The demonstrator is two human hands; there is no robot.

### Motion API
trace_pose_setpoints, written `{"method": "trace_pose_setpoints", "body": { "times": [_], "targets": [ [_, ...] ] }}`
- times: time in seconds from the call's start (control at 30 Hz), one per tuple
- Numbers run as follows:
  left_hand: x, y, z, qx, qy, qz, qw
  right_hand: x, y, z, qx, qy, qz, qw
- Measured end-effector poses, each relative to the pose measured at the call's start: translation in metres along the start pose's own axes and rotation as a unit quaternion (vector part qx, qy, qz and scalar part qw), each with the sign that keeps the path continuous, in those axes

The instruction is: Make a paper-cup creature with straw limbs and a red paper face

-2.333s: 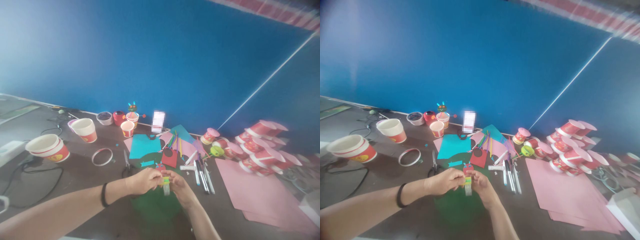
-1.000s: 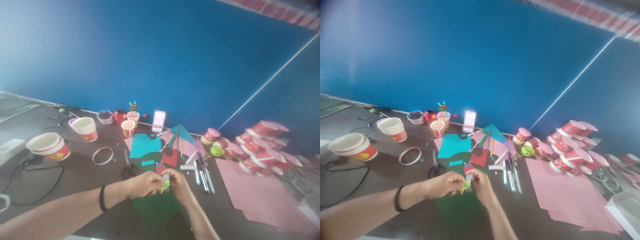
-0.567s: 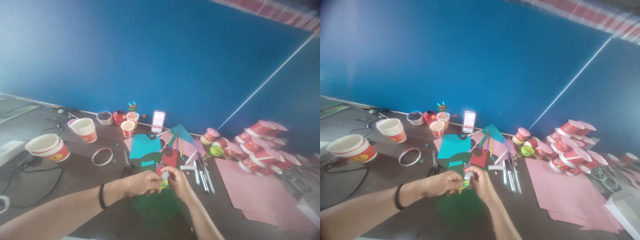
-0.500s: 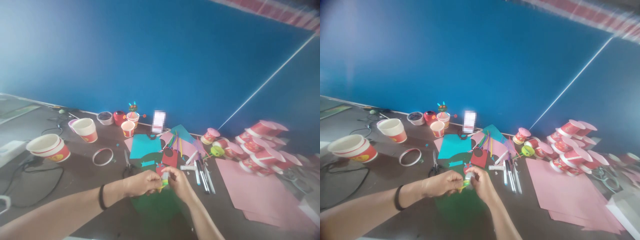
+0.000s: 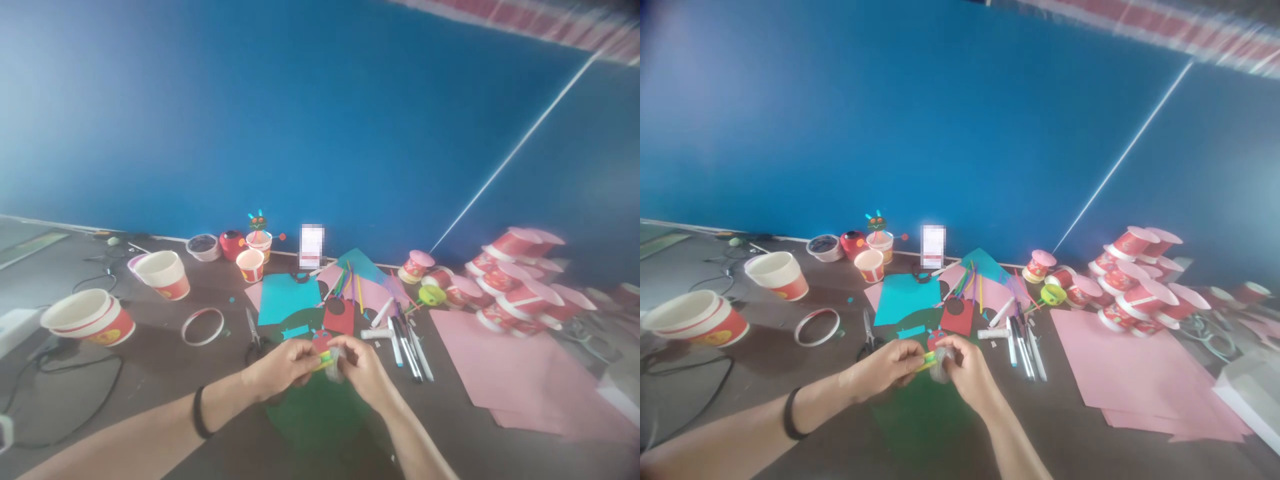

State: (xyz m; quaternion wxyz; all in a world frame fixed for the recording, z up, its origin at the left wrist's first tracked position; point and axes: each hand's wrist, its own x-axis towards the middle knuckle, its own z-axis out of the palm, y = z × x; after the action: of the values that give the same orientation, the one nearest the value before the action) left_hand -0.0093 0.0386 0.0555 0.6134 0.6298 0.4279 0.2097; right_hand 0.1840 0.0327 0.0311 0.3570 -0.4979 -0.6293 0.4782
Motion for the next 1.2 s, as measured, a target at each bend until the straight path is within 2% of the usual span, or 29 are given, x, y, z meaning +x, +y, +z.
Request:
{"method": "trace_pose_setpoints", "body": {
  "times": [0.3, 0.5, 0.6, 0.73, 0.83, 0.97, 1.07, 1.2],
  "targets": [
    [0.002, -0.001, 0.000, -0.027, 0.012, 0.008, 1.000, -0.002, 0.002, 0.005, 0.021, 0.007, -0.005, 1.000],
    [0.001, 0.008, -0.004, 0.029, -0.063, 0.012, 0.998, -0.002, -0.003, 0.001, -0.031, -0.078, -0.021, 0.996],
    [0.003, 0.008, -0.004, 0.046, -0.092, 0.002, 0.995, -0.001, -0.006, -0.002, -0.061, -0.098, -0.045, 0.992],
    [0.008, 0.003, -0.003, 0.031, -0.075, -0.024, 0.996, -0.001, 0.000, -0.001, -0.074, -0.074, -0.044, 0.994],
    [0.011, 0.001, -0.003, 0.048, -0.056, -0.028, 0.997, -0.004, 0.004, -0.001, -0.066, -0.033, -0.042, 0.996],
    [0.011, 0.002, -0.005, 0.079, -0.051, -0.026, 0.995, -0.011, -0.005, -0.005, -0.031, 0.024, -0.070, 0.997],
    [0.011, 0.003, -0.006, 0.092, -0.055, -0.026, 0.994, -0.016, -0.017, -0.006, -0.044, 0.006, -0.073, 0.996],
    [0.010, 0.008, -0.007, 0.131, -0.056, -0.022, 0.990, -0.017, -0.022, -0.001, -0.088, 0.006, -0.032, 0.996]
  ]
}}
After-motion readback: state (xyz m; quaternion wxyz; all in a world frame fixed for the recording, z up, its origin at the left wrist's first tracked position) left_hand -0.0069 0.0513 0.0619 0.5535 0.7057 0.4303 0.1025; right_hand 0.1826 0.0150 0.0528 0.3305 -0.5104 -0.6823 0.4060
